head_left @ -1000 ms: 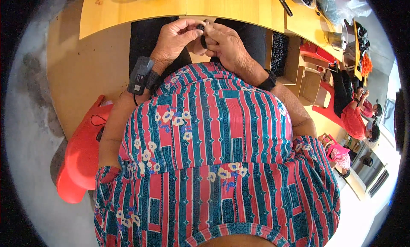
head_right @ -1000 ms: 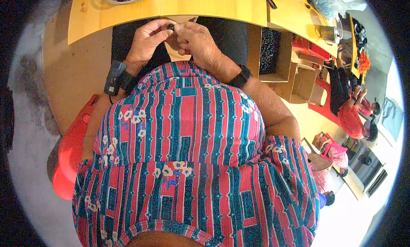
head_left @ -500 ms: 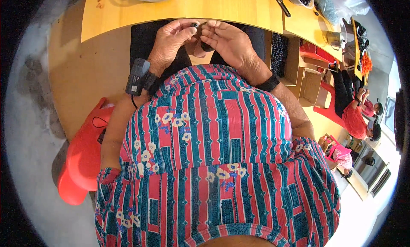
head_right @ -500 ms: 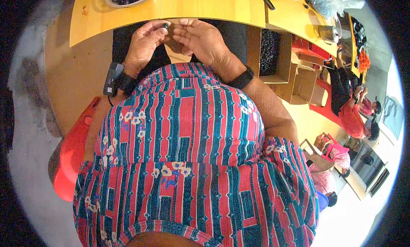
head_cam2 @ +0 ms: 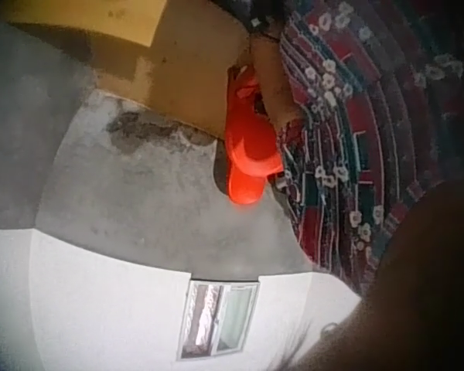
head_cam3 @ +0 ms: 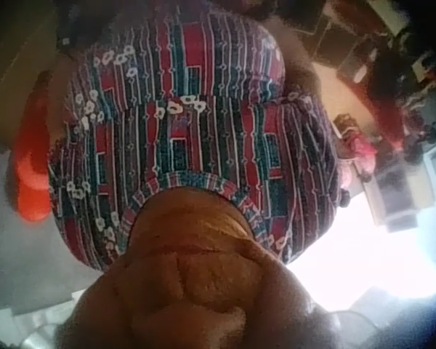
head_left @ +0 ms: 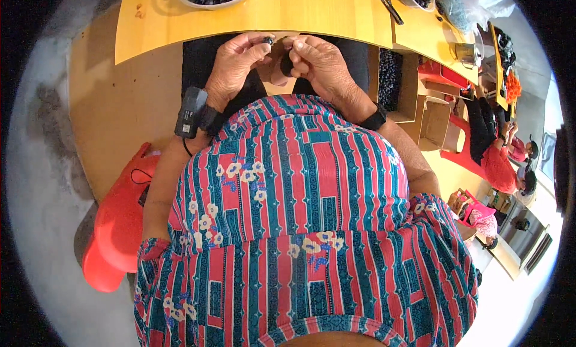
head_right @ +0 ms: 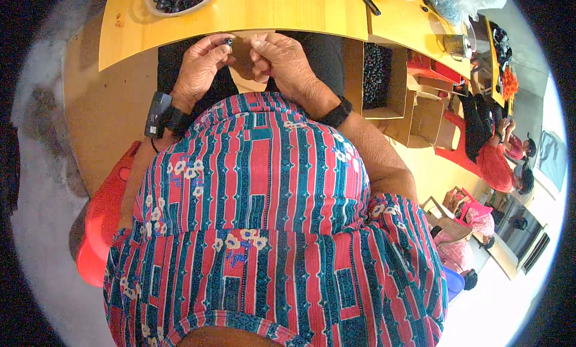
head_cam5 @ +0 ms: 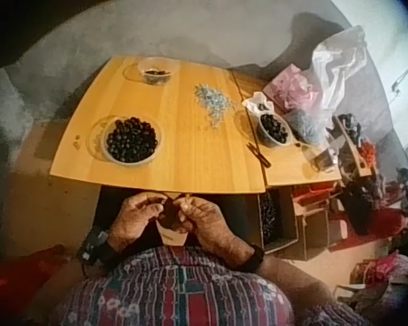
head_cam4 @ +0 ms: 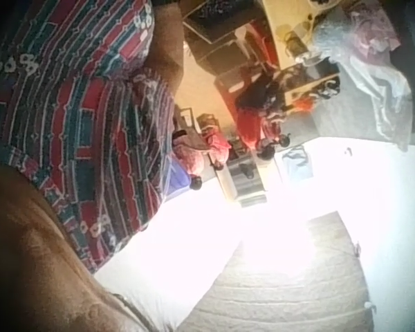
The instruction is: The person picks up plastic components from bowls on the table and assembles them together by hand.
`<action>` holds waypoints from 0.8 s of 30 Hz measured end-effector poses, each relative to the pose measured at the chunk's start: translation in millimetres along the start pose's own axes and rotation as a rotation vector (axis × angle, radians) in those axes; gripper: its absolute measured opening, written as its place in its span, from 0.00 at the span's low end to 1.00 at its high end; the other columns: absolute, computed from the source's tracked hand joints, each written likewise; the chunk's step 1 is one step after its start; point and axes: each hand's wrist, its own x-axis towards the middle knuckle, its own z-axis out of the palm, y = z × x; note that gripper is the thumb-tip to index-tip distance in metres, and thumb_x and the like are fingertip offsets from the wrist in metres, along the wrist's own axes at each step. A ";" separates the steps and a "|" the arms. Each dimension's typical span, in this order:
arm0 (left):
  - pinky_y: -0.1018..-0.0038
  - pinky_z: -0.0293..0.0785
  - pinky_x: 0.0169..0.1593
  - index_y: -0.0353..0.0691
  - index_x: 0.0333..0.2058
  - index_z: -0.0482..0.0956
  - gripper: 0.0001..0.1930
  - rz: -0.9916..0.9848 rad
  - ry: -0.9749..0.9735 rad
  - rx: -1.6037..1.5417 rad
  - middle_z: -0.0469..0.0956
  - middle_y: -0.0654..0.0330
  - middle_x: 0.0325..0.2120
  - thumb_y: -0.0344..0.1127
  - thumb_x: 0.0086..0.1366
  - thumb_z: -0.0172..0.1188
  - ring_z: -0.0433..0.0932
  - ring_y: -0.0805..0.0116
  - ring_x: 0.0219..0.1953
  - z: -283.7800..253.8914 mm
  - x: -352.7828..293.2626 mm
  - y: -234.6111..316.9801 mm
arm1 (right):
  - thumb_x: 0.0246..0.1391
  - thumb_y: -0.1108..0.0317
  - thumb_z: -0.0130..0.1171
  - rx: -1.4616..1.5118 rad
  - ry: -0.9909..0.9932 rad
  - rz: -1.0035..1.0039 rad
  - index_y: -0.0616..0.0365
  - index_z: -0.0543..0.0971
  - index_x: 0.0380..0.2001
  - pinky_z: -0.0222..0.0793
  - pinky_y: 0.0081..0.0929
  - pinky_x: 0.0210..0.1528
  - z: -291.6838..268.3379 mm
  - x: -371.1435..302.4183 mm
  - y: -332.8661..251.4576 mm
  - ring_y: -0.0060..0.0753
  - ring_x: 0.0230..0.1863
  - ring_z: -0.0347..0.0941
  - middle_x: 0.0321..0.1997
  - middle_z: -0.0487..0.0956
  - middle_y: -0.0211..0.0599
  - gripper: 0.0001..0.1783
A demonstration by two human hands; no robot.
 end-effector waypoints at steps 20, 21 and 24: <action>0.71 0.72 0.46 0.34 0.44 0.73 0.12 -0.015 0.007 0.001 0.75 0.60 0.38 0.31 0.62 0.54 0.75 0.70 0.39 -1.6 1.1 -1.6 | 0.60 0.73 0.41 0.086 -0.035 -0.081 0.61 0.67 0.40 0.73 0.20 0.31 8.9 -4.7 -5.4 0.29 0.34 0.77 0.36 0.77 0.39 0.07; 0.71 0.72 0.46 0.34 0.44 0.73 0.12 -0.017 0.007 0.002 0.75 0.60 0.38 0.31 0.62 0.54 0.75 0.70 0.39 -1.9 0.9 -1.2 | 0.60 0.73 0.42 0.097 -0.029 -0.081 0.62 0.68 0.40 0.74 0.24 0.36 8.9 -4.6 -5.0 0.30 0.34 0.76 0.36 0.76 0.40 0.07; 0.72 0.72 0.46 0.34 0.44 0.73 0.13 -0.023 -0.018 -0.026 0.75 0.60 0.38 0.32 0.62 0.54 0.74 0.71 0.39 -3.1 0.5 -1.0 | 0.59 0.72 0.44 0.116 -0.022 -0.089 0.62 0.68 0.40 0.74 0.28 0.41 10.3 -4.6 -4.6 0.30 0.33 0.76 0.37 0.76 0.42 0.07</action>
